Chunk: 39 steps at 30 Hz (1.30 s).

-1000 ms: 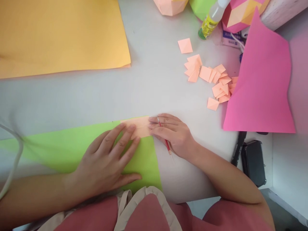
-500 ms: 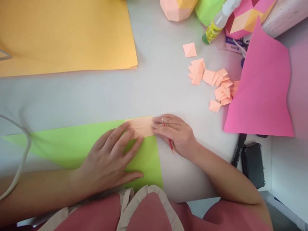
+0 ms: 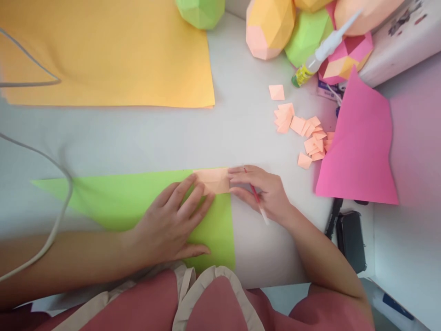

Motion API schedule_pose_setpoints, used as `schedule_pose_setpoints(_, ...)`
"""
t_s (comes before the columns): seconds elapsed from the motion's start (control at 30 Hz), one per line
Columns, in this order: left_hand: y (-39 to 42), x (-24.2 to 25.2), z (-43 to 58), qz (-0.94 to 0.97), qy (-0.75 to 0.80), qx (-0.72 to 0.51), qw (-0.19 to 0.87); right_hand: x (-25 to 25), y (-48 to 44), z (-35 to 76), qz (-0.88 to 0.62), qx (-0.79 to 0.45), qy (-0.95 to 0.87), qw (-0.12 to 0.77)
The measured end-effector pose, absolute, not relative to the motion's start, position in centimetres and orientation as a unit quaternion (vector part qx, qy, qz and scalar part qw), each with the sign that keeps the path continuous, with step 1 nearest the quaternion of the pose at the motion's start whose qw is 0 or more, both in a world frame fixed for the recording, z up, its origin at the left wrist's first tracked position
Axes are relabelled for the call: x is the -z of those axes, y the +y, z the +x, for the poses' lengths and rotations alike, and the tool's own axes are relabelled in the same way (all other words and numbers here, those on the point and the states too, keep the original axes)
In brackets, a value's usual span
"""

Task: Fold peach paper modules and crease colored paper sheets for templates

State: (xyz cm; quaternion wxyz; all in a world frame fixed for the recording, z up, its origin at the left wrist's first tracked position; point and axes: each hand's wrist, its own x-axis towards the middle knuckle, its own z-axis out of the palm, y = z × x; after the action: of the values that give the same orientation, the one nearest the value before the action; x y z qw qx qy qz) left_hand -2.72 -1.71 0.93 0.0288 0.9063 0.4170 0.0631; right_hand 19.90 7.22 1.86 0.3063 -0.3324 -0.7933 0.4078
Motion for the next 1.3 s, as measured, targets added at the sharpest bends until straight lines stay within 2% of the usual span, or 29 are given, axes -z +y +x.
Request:
schedule_pose_setpoints(0.13,-1.6,-0.9,-2.7,0.91,0.41,-0.056,0.035,-4.5,7.8,17.5,-0.362,-0.485,-0.723,0.333)
schedule_pose_setpoints(0.27,-1.5,-0.9,-2.6,0.909,0.413,-0.042,0.033,-3.6,8.8,13.6,-0.383,-0.571,-0.685,0.241)
schedule_pose_setpoints(0.43,-1.6,-0.6,-2.4,0.906,0.42,-0.045,0.027,-1.5,9.7,11.9,-0.413,-0.501,-0.729,0.217)
schedule_pose_setpoints(0.6,-1.4,-0.6,-2.4,0.904,0.424,-0.052,0.025,-1.8,9.6,12.2,-0.452,-0.539,-0.685,0.19)
schedule_pose_setpoints(1.3,-1.4,-0.7,-2.5,0.905,0.42,-0.051,0.032,-1.7,9.5,11.7,-0.476,-0.502,-0.699,0.182)
